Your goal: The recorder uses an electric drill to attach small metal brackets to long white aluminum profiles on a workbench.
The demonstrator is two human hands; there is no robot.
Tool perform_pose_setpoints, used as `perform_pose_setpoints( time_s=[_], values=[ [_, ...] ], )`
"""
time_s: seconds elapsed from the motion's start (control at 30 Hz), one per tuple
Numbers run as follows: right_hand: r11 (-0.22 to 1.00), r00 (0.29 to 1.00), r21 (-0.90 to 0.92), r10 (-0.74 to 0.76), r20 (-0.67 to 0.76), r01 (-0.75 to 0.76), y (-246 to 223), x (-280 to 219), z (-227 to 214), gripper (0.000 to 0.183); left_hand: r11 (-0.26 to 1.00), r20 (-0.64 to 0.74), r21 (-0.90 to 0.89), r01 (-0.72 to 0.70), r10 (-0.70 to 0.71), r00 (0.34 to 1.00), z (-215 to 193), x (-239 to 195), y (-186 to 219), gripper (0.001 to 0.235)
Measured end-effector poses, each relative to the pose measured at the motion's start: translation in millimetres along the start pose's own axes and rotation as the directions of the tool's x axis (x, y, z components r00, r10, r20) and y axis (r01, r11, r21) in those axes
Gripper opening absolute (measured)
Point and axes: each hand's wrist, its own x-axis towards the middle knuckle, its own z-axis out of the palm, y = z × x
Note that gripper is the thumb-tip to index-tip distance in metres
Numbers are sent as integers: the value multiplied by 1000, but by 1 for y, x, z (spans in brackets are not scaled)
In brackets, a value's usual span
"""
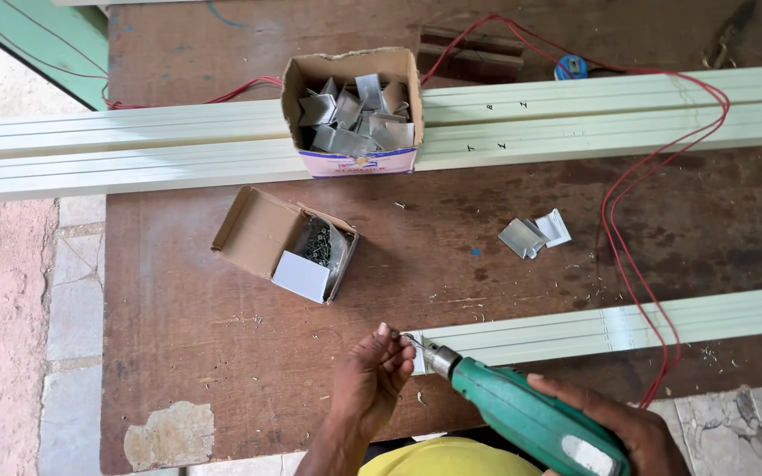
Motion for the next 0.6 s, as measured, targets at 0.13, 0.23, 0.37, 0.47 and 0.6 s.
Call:
perform_pose_setpoints(
  time_s=[0.13, 0.23, 0.37, 0.47, 0.6],
  values=[
    [995, 996, -66, -80, -30, 78, -11, 4, 4, 69, 995, 87, -100, 12, -3, 996, 10, -9, 4, 21],
    [989, 995, -112, -98, 13, 99, 2, 4, 2, 73, 990, 118, -139, 10, 7, 993, 10, -14, 6, 20],
    [967, 934, 55, -254, 250, 249, 12, 18, -18, 72, 978, 84, -207, 13, 5, 996, 7, -18, 8, 21],
    [958, 843, 130, -286, 455, 255, 15, 19, -19, 80, 979, 157, -202, 6, 26, 987, 1, -16, 5, 19],
    [995, 993, 2, -98, 66, 98, 13, 2, 1, 75, 977, 228, -214, -5, 55, 972, -5, -16, 6, 20]
  ],
)
